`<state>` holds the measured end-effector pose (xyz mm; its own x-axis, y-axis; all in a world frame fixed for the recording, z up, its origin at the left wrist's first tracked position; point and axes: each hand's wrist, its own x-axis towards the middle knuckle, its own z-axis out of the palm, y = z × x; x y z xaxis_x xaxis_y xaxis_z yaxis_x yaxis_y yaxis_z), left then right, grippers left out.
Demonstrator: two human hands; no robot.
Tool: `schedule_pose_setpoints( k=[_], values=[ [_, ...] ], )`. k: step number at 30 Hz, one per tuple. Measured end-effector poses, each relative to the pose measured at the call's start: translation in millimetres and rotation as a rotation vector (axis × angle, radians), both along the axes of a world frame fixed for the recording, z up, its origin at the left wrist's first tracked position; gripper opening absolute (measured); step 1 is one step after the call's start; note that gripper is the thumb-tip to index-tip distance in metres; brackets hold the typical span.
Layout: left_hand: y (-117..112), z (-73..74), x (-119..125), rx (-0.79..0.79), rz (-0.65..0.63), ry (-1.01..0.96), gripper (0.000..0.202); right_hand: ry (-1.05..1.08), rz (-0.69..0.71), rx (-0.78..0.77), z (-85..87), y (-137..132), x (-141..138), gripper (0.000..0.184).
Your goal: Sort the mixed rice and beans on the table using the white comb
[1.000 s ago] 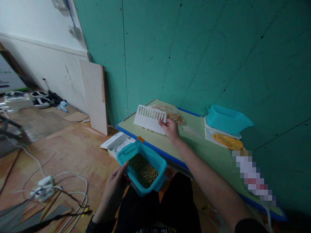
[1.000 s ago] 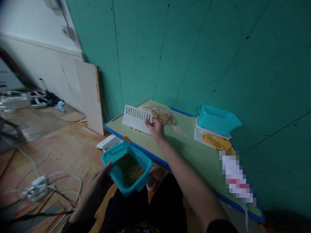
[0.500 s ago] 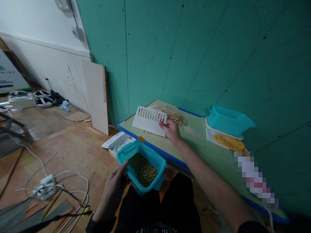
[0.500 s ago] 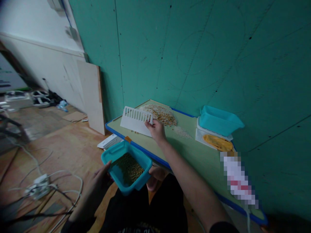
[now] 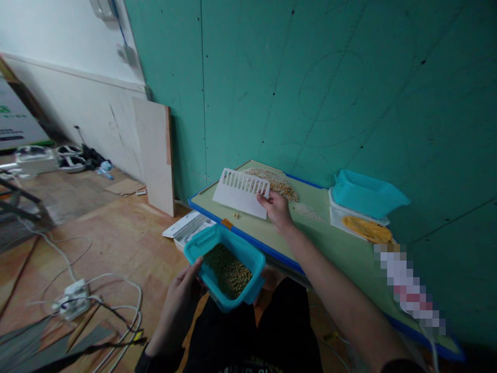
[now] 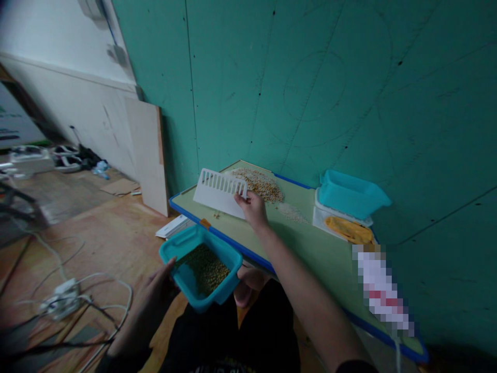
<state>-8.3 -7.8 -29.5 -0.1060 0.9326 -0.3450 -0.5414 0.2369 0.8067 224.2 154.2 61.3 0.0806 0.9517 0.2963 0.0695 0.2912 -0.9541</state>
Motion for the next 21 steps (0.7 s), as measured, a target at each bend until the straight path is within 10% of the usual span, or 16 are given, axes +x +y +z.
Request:
schedule_pose_setpoints(
  k=[21],
  values=[
    [-2.4, 8.0, 6.7, 0.026, 0.015, -0.001, 0.041, 0.001, 0.016, -0.068, -4.5, 4.2, 5.4, 0.057]
  ],
)
